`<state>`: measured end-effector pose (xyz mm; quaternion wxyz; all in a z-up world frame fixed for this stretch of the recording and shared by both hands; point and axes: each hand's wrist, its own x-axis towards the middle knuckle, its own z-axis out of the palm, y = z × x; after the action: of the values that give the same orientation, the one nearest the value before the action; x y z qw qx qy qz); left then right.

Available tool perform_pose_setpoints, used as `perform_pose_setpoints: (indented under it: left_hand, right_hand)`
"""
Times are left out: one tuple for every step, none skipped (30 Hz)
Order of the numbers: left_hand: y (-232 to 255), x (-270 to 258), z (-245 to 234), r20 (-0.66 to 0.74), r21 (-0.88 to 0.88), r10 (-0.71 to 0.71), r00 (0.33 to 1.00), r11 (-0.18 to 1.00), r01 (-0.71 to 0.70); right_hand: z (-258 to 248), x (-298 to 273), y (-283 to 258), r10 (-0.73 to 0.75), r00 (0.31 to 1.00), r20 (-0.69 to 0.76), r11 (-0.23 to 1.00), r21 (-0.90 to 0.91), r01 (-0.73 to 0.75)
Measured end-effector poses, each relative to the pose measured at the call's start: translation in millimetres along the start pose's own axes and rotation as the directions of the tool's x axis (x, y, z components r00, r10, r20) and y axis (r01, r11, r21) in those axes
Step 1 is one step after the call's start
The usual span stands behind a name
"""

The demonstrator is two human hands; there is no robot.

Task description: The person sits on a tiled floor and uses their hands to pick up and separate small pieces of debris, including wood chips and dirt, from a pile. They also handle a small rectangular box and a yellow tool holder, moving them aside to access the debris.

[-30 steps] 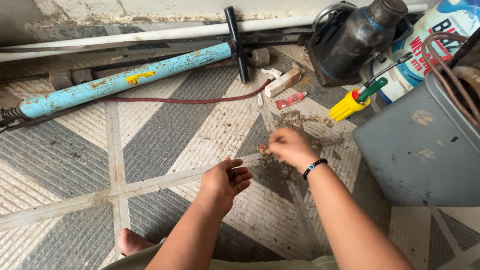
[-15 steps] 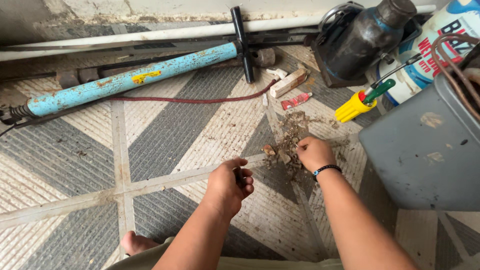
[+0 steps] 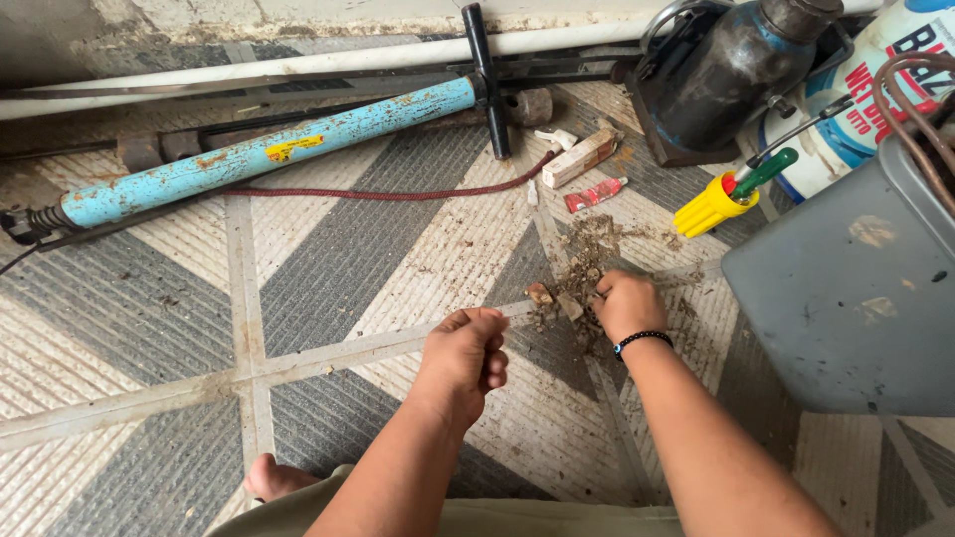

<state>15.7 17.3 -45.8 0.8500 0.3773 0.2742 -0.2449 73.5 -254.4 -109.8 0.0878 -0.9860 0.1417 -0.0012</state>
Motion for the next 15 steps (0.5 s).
perform_pose_setpoints:
  left_hand:
    - [2.1, -2.7, 1.4, -0.017, -0.004, -0.014, 1.000, 1.000, 0.014]
    - [4.8, -5.7, 3.1, -0.032, -0.007, -0.028, 0.999, 1.000, 0.028]
    - [7.5, -9.0, 4.8, -0.048, -0.010, -0.042, 0.998, 0.999, 0.041]
    - [9.8, -11.9, 6.3, -0.045, -0.020, -0.047, 0.998, 0.999, 0.046]
    - [11.9, -14.2, 7.1, -0.042, -0.029, -0.052, 0.998, 0.998, 0.051]
    - [13.1, -15.8, 7.7, -0.038, -0.041, -0.059, 0.998, 0.998, 0.057]
    - [13.9, -16.1, 8.4, -0.028, -0.043, -0.054, 0.998, 0.998, 0.053]
    - [14.2, -15.5, 8.6, -0.017, -0.045, -0.050, 0.999, 0.998, 0.049]
    - [14.0, -14.6, 8.3, -0.006, -0.047, -0.046, 0.999, 0.998, 0.045]
    - [13.3, -13.7, 7.4, 0.006, -0.060, -0.050, 0.999, 0.997, 0.050]
    - [12.1, -12.7, 6.2, 0.018, -0.073, -0.055, 0.998, 0.996, 0.056]
    - [11.0, -10.8, 5.3, 0.033, -0.085, -0.058, 0.998, 0.995, 0.060]
    - [9.7, -8.9, 3.5, 0.044, -0.098, -0.064, 0.997, 0.993, 0.068]
    - [8.8, -6.8, 0.9, 0.054, -0.110, -0.068, 0.996, 0.991, 0.074]
    - [7.7, -4.4, -1.1, 0.065, -0.123, -0.072, 0.995, 0.989, 0.080]
  right_hand:
    - [-0.8, 0.0, -0.6, 0.000, 1.000, 0.010, 1.000, -0.007, 0.000]
    - [-1.9, 0.6, -1.7, 0.001, 1.000, 0.019, 1.000, -0.013, -0.001]
    - [-2.9, 1.7, -3.5, 0.000, 1.000, 0.022, 1.000, 0.028, 0.000]
    - [-4.5, 2.8, -4.8, 0.000, 1.000, 0.024, 0.998, 0.067, -0.002]
    - [-6.5, 3.8, -6.1, 0.001, 1.000, 0.027, 0.994, 0.107, -0.004]
    - [-10.4, 5.7, -6.3, 0.006, 1.000, 0.004, 0.986, 0.165, -0.006]
    - [-15.6, 9.5, -6.4, 0.012, 1.000, -0.018, 0.975, 0.223, -0.008]
    - [-20.1, 13.1, -7.0, 0.020, 0.999, -0.040, 0.960, 0.280, -0.008]
    - [-23.4, 15.8, -8.5, 0.028, 0.999, -0.022, 0.946, 0.325, -0.019]
    - [-26.5, 18.1, -10.6, 0.034, 0.999, -0.005, 0.929, 0.369, -0.030]
    - [-29.5, 17.7, -12.5, 0.039, 0.999, 0.012, 0.910, 0.412, -0.041]
    - [-32.5, 15.8, -15.7, 0.041, 0.994, 0.106, 0.839, 0.536, -0.092]
    - [-35.6, 12.5, -21.4, 0.027, 0.980, 0.198, 0.751, 0.643, -0.151]
    - [-41.0, 8.8, -28.5, -0.002, 0.959, 0.285, 0.647, 0.731, -0.216]
    - [-49.5, 3.2, -34.7, -0.028, 0.936, 0.352, 0.608, 0.749, -0.263]
